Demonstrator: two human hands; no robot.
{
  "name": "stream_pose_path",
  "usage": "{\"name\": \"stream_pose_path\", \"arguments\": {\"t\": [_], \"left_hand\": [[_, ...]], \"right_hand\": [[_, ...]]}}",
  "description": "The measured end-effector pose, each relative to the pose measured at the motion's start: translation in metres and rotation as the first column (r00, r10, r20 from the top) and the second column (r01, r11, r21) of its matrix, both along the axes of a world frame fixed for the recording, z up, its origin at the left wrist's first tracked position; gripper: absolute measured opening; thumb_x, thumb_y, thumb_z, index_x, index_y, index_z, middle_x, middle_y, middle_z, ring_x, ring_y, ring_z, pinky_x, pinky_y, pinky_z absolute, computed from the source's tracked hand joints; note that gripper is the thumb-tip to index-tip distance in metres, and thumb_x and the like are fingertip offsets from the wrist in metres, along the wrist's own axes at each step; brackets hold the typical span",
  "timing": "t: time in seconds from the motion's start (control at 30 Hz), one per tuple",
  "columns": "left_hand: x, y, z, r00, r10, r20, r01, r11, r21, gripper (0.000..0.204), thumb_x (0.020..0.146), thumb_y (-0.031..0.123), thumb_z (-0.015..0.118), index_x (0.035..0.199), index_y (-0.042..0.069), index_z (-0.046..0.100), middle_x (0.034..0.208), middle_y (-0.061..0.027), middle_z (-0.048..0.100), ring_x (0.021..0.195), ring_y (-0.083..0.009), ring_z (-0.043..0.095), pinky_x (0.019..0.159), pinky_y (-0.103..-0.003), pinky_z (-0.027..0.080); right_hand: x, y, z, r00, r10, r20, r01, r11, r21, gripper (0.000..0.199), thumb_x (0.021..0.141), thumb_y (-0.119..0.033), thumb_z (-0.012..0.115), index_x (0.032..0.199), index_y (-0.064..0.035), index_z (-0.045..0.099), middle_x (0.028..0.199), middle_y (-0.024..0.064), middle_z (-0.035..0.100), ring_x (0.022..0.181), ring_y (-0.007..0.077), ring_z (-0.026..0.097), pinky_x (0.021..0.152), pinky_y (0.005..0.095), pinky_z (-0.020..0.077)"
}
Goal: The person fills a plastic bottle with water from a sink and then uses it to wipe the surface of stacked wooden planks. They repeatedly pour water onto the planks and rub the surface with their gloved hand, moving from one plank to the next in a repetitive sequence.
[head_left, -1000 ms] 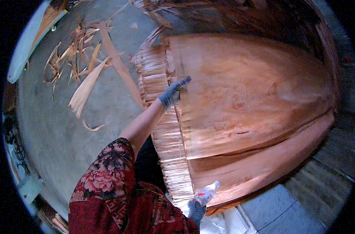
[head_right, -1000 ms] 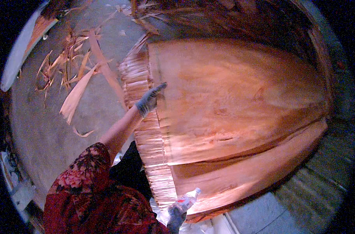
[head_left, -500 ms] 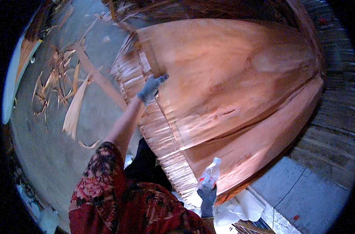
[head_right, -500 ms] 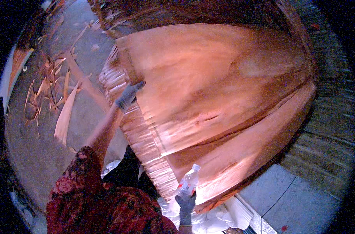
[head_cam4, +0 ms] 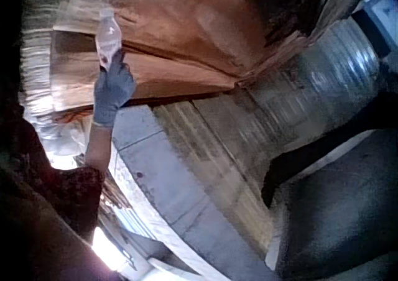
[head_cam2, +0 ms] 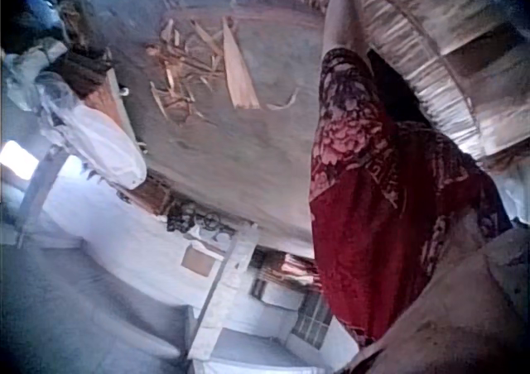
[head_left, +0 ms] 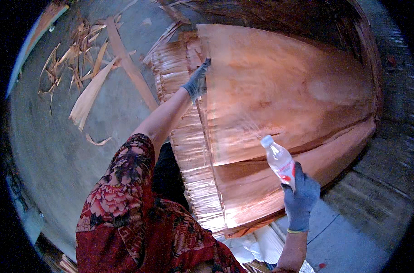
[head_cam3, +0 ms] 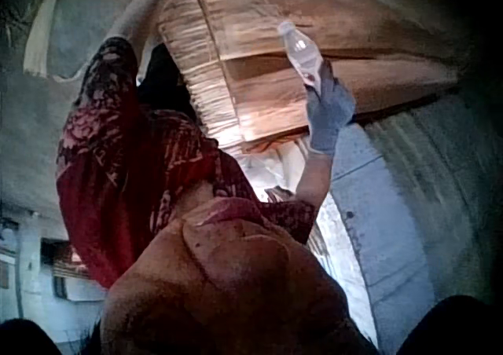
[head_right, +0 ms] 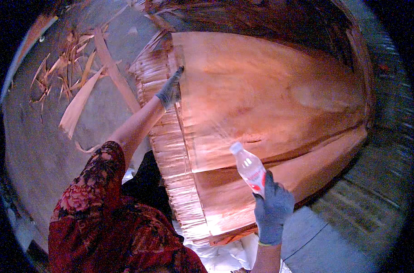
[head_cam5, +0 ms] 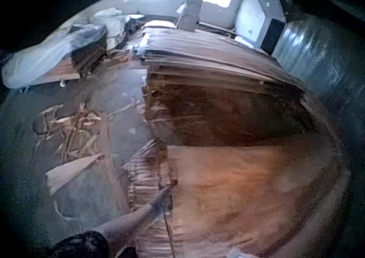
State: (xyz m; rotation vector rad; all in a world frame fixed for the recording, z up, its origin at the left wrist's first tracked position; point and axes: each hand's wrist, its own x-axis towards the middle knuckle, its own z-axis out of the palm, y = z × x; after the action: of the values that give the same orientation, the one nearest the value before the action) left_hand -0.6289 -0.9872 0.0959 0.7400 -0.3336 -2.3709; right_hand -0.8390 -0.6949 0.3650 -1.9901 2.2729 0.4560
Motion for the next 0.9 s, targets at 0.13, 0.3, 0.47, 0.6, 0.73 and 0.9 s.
{"name": "stream_pose_path", "arguments": {"t": [0.13, 0.3, 0.47, 0.6, 0.73, 0.9], "left_hand": [[0.007, -0.009, -0.023, 0.968, -0.125, 0.216, 0.125, 0.992, 0.017, 0.054, 0.079, 0.054, 0.052, 0.112, 0.011, 0.052, 0.104, -0.0028, 0.060, 0.092, -0.0178, 0.058, 0.077, -0.036, 0.048], [0.024, -0.016, -0.060, 0.892, -0.200, 0.405, 0.151, 0.977, 0.149, 0.059, 0.077, 0.052, 0.054, 0.117, 0.009, 0.047, 0.109, -0.0091, 0.058, 0.097, -0.0247, 0.056, 0.083, -0.040, 0.045], [0.018, -0.036, -0.070, -0.044, 0.271, 0.962, 0.419, 0.879, -0.229, 0.080, 0.074, 0.050, 0.056, 0.130, 0.001, 0.027, 0.128, -0.0199, 0.040, 0.119, -0.0354, 0.036, 0.094, -0.044, 0.034], [-0.016, -0.043, -0.104, -0.143, 0.425, 0.894, 0.583, 0.766, -0.271, 0.097, 0.071, 0.051, 0.057, 0.135, -0.005, 0.010, 0.140, -0.0225, 0.015, 0.131, -0.0404, 0.005, 0.103, -0.043, 0.020], [-0.028, -0.057, -0.110, 0.026, 0.191, 0.981, 0.410, 0.893, -0.185, 0.099, 0.067, 0.048, 0.063, 0.133, -0.006, 0.012, 0.137, -0.0245, 0.022, 0.126, -0.0390, 0.020, 0.098, -0.045, 0.027], [-0.016, -0.077, -0.102, 0.575, 0.446, 0.686, -0.116, 0.874, -0.471, 0.105, 0.055, 0.038, 0.079, 0.129, -0.006, 0.019, 0.124, -0.0213, 0.039, 0.108, -0.0303, 0.045, 0.086, -0.047, 0.040]], "right_hand": [[0.007, 0.032, -0.003, 0.985, -0.148, 0.085, 0.148, 0.989, -0.004, 0.065, 0.059, -0.024, 0.072, 0.116, -0.0078, 0.047, 0.074, 0.0144, 0.052, 0.063, 0.0339, 0.051, 0.055, 0.0435, 0.0370], [0.006, 0.001, -0.014, 0.939, -0.311, 0.145, 0.299, 0.949, 0.099, 0.068, 0.058, -0.017, 0.073, 0.119, -0.0037, 0.046, 0.088, 0.0207, 0.056, 0.081, 0.0364, 0.055, 0.067, 0.0425, 0.0431], [-0.004, -0.011, -0.032, 0.700, -0.327, 0.635, 0.563, 0.799, -0.210, 0.076, 0.049, -0.001, 0.075, 0.119, -0.0010, 0.046, 0.100, 0.0158, 0.056, 0.091, 0.0285, 0.055, 0.081, 0.0378, 0.0437], [0.006, 0.040, -0.073, 0.303, -0.382, 0.873, 0.803, 0.596, -0.018, 0.074, 0.051, -0.003, 0.075, 0.119, 0.0003, 0.046, 0.113, 0.0130, 0.051, 0.104, 0.0238, 0.049, 0.090, 0.0363, 0.0395], [0.028, 0.056, -0.080, 0.290, -0.497, 0.818, 0.815, 0.576, 0.061, 0.081, 0.049, -0.010, 0.078, 0.122, 0.0004, 0.042, 0.116, 0.0142, 0.050, 0.106, 0.0257, 0.048, 0.093, 0.0370, 0.0366], [0.029, 0.080, -0.101, 0.099, -0.503, 0.859, 0.875, 0.455, 0.165, 0.095, 0.043, -0.022, 0.083, 0.123, 0.0040, 0.039, 0.117, 0.0136, 0.049, 0.107, 0.0264, 0.047, 0.093, 0.0375, 0.0367]]}}
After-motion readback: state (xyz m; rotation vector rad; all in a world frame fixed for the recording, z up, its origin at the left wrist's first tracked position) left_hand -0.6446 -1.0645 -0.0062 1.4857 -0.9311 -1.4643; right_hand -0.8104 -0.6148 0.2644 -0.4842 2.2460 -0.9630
